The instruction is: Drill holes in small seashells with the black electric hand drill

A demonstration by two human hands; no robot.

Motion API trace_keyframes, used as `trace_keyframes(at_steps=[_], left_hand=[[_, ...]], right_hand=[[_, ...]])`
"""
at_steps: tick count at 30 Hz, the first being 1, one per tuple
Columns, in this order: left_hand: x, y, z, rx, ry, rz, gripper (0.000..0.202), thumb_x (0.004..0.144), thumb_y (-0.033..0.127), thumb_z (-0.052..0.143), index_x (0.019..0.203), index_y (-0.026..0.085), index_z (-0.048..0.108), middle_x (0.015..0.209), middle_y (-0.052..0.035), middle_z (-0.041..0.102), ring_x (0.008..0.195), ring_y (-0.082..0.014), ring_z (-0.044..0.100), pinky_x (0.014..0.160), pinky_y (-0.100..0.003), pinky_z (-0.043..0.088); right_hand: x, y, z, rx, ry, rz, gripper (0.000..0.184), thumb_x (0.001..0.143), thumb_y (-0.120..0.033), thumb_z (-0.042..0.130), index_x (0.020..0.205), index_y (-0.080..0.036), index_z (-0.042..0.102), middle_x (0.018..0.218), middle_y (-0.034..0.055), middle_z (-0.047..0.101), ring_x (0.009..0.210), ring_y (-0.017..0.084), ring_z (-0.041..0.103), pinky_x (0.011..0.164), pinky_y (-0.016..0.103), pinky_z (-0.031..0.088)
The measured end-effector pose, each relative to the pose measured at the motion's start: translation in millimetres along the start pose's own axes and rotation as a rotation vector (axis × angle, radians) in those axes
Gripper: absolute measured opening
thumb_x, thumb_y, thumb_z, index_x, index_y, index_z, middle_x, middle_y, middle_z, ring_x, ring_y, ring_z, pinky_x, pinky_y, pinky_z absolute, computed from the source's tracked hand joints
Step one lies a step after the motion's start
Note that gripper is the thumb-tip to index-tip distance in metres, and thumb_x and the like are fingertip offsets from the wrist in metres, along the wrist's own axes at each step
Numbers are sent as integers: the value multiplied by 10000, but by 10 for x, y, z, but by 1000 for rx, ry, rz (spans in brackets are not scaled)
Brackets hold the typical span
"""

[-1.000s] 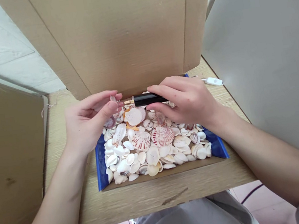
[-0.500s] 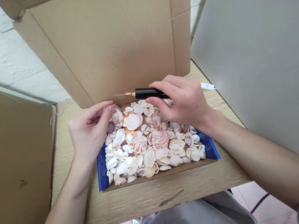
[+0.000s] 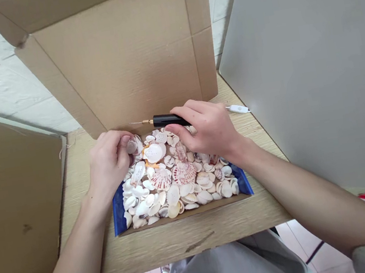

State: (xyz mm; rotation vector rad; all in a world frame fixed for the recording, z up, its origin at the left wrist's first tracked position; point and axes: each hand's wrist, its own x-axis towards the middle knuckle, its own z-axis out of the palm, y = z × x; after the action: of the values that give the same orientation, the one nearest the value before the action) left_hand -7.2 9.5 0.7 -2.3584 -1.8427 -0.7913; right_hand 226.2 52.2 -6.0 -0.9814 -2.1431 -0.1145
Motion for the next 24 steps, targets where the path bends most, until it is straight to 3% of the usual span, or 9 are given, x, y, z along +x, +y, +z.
trace_keyframes(at_steps=[3,6,10,14,24], left_hand=[[37,36,8,-27,-8,53,250,861,76,469,944,167,686,856,-47,720,784,-188,648,722,-303,506],[83,80,43,-28,-28,59,176,897,181,526,973,176,685,916,-51,733,824,-197,657,753,-312,511],[121,65,105,3,-65,183,186,913,206,530,846,148,693,807,-72,687,786,-214,615,745,-335,496],[93,-21,147,55,-116,256,252,959,238,453,992,158,690,858,-79,657,826,-223,576,804,-368,475],[55,-61,171,31,-87,250,302,965,222,415,1019,118,693,947,-113,652,906,-240,568,850,-386,484]], right_hand=[[11,3,11,1,-24,37,393,962,-460,427,915,-157,674,748,16,624,681,125,551,549,281,288],[44,-15,28,-27,-21,-8,408,972,-465,402,911,-157,662,748,16,621,679,127,544,547,288,277],[104,-52,57,-62,-71,-163,421,985,-481,367,947,-158,633,767,17,615,690,131,528,542,297,250],[135,-61,81,-69,-90,-149,432,993,-494,336,962,-159,606,792,20,612,709,135,527,549,298,244],[102,-11,146,-73,-80,-124,428,991,-481,337,983,-152,612,838,33,646,747,141,578,558,285,262]])
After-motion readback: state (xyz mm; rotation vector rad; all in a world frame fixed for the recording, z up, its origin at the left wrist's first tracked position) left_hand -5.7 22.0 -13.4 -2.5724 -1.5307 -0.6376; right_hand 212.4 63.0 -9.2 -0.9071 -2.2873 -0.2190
